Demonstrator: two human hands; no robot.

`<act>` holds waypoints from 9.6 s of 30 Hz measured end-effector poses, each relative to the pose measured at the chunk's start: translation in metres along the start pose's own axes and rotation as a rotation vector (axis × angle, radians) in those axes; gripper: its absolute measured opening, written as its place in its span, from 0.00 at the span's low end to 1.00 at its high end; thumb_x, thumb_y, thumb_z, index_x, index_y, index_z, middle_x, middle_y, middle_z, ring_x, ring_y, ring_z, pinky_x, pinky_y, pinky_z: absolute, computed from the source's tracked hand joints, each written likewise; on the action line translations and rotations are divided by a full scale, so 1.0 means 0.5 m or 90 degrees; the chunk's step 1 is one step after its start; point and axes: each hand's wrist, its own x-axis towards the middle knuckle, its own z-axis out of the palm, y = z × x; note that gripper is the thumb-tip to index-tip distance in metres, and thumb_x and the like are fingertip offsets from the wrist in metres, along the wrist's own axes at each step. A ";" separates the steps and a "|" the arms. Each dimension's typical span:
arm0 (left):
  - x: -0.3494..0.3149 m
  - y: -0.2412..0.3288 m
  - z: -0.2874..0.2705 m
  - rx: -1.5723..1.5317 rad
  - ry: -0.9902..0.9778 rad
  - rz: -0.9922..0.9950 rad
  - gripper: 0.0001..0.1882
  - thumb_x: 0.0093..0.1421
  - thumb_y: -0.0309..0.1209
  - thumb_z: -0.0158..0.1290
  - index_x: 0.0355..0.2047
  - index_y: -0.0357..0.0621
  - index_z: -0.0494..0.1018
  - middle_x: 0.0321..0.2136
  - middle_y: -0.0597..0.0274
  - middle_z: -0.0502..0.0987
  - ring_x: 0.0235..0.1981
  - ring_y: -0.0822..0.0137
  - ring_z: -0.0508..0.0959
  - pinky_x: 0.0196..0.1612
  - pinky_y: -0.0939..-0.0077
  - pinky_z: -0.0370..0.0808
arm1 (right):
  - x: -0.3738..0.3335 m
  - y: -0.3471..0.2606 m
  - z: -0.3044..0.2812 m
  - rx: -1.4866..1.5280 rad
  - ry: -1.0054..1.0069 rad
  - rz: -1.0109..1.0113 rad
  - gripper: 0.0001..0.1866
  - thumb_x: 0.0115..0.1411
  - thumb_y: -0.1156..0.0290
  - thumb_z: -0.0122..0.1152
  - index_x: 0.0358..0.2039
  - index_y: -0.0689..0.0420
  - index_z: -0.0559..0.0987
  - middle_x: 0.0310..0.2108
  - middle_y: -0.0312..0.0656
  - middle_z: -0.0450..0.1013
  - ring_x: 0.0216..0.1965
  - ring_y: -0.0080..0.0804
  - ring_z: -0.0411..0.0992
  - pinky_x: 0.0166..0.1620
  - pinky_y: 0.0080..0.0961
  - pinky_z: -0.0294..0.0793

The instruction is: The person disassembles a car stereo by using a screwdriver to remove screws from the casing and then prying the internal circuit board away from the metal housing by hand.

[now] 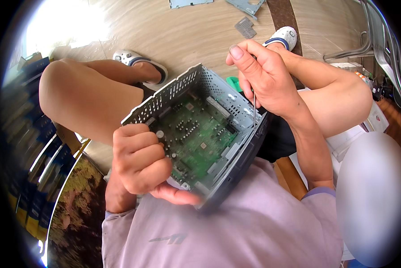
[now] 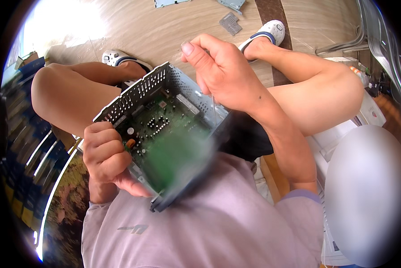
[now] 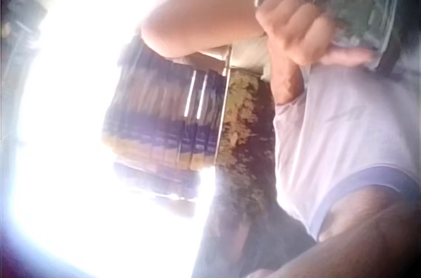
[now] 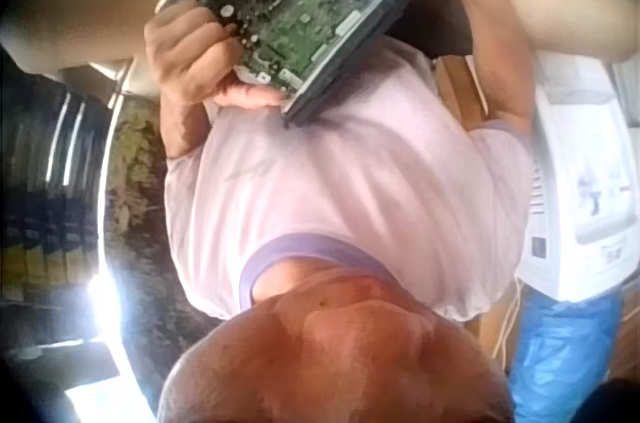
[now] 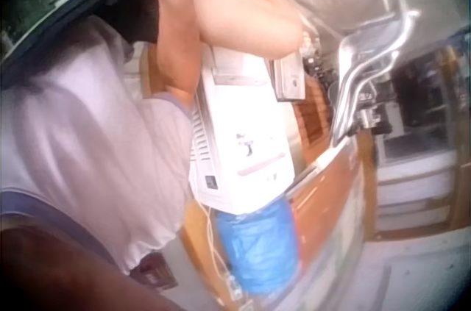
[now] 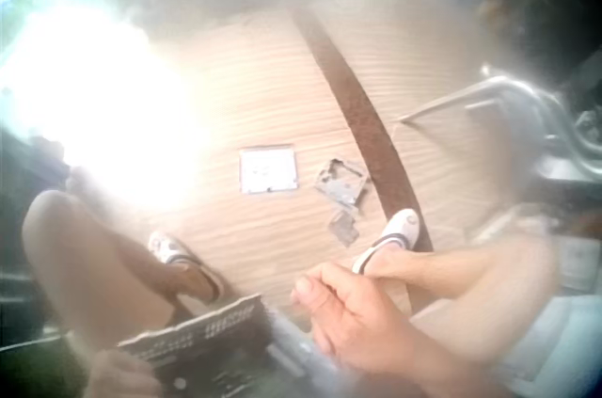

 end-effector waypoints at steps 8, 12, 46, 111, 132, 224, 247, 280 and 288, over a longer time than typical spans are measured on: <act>-0.001 0.005 -0.003 0.036 -0.017 -0.004 0.42 0.55 0.65 0.62 0.12 0.51 0.49 0.10 0.74 0.48 0.10 0.73 0.52 0.16 0.76 0.46 | 0.018 0.017 -0.002 -0.050 0.005 -0.043 0.23 0.76 0.50 0.47 0.39 0.60 0.75 0.11 0.31 0.64 0.10 0.13 0.58 0.16 0.15 0.56; -0.026 -0.006 -0.002 0.032 -0.019 0.004 0.40 0.55 0.68 0.59 0.14 0.47 0.55 0.11 0.72 0.52 0.11 0.71 0.55 0.18 0.74 0.48 | 0.029 0.013 0.004 -0.075 -0.030 0.009 0.24 0.75 0.50 0.48 0.39 0.61 0.75 0.11 0.32 0.64 0.10 0.15 0.59 0.15 0.18 0.57; 0.003 0.013 -0.006 0.024 -0.060 -0.018 0.41 0.50 0.66 0.64 0.13 0.51 0.49 0.11 0.74 0.50 0.11 0.73 0.53 0.17 0.76 0.47 | 0.036 -0.032 0.042 -0.359 -0.162 0.016 0.21 0.71 0.62 0.48 0.31 0.69 0.74 0.28 0.63 0.75 0.35 0.65 0.76 0.40 0.52 0.73; -0.020 -0.053 0.032 0.056 -0.014 -0.006 0.39 0.47 0.55 0.72 0.10 0.52 0.51 0.09 0.72 0.52 0.09 0.72 0.57 0.15 0.74 0.51 | -0.113 0.061 -0.050 -0.243 -0.084 -0.272 0.32 0.41 0.62 0.85 0.45 0.60 0.81 0.47 0.43 0.78 0.45 0.33 0.77 0.47 0.29 0.77; 0.054 -0.154 -0.121 -0.019 0.164 -0.126 0.27 0.50 0.41 0.73 0.09 0.44 0.69 0.08 0.70 0.66 0.09 0.77 0.65 0.13 0.80 0.56 | -0.163 -0.128 -0.098 -0.462 -0.108 -0.426 0.14 0.36 0.79 0.76 0.26 0.60 0.80 0.32 0.45 0.84 0.27 0.34 0.82 0.31 0.24 0.77; 0.104 -0.253 -0.137 -0.172 0.360 -0.496 0.24 0.61 0.30 0.58 0.09 0.43 0.63 0.11 0.78 0.61 0.16 0.84 0.60 0.17 0.79 0.53 | 0.392 0.589 -0.404 -0.942 0.447 0.168 0.10 0.67 0.67 0.52 0.43 0.52 0.80 0.42 0.49 0.78 0.37 0.44 0.83 0.39 0.41 0.82; 0.155 -0.353 -0.077 -0.223 0.321 -0.406 0.29 0.67 0.42 0.57 0.10 0.43 0.69 0.11 0.76 0.66 0.14 0.83 0.62 0.18 0.79 0.56 | 0.243 0.094 -0.136 0.185 0.099 -0.062 0.39 0.71 0.33 0.42 0.52 0.60 0.81 0.42 0.33 0.78 0.44 0.25 0.72 0.51 0.26 0.70; -0.154 -0.658 0.403 -0.566 0.414 -1.054 0.37 0.69 0.65 0.39 0.60 0.48 0.72 0.50 0.59 0.76 0.48 0.58 0.76 0.50 0.54 0.75 | 0.447 0.624 -0.151 -0.132 0.334 -0.031 0.26 0.65 0.45 0.58 0.43 0.59 0.82 0.23 0.41 0.76 0.18 0.30 0.70 0.22 0.34 0.70; -0.132 -0.725 0.421 -0.544 0.296 -1.034 0.42 0.69 0.66 0.38 0.66 0.44 0.65 0.62 0.55 0.68 0.60 0.55 0.68 0.59 0.55 0.69 | 0.444 0.598 -0.220 -0.268 0.392 0.007 0.27 0.65 0.46 0.62 0.29 0.63 0.78 0.23 0.46 0.75 0.26 0.34 0.72 0.31 0.41 0.74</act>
